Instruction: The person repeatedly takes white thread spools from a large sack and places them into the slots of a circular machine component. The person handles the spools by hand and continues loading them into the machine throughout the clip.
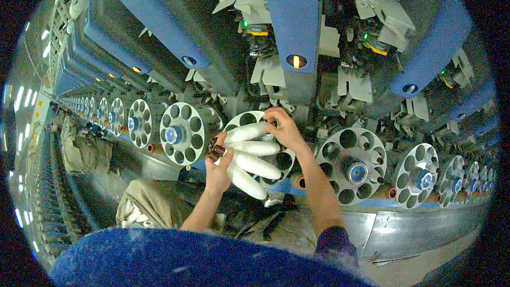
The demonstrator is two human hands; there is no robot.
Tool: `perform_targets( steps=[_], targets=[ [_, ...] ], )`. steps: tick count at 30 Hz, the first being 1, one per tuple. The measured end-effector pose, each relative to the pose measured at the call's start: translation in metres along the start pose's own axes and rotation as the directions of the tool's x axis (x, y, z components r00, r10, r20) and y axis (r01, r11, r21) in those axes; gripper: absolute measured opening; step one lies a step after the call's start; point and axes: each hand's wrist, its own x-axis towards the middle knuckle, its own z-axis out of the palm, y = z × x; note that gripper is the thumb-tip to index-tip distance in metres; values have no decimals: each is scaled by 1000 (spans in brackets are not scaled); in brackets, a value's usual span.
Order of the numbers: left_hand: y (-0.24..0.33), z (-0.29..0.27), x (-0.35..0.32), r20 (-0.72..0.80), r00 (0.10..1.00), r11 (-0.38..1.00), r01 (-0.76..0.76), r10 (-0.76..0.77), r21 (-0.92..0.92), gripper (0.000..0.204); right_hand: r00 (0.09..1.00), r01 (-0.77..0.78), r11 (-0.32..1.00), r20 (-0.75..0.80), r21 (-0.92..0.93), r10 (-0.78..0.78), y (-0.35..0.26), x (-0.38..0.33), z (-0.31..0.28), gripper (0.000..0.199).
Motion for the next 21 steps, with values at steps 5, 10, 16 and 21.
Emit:
perform_targets(
  steps=[5, 10, 16, 21],
  targets=[
    [1, 0, 7, -36, 983, 939, 161, -180, -303, 49, 970, 75, 900, 240, -430, 34, 20, 13, 4, 34],
    [2, 1, 12, -67, 972, 952, 205, -225, -226, 48, 996, -33, 865, 57, -501, 71, 27, 17, 21, 10],
    [-4, 0, 14, 122, 986, 949, -146, 116, 278, 38, 987, -77, 746, -56, 662, 152, -5, 4, -1, 17],
    [-4, -7, 13, 4, 989, 989, 149, -149, -1, 30, 953, -280, 941, 65, -192, 297, -10, -32, -21, 32]
  ],
)
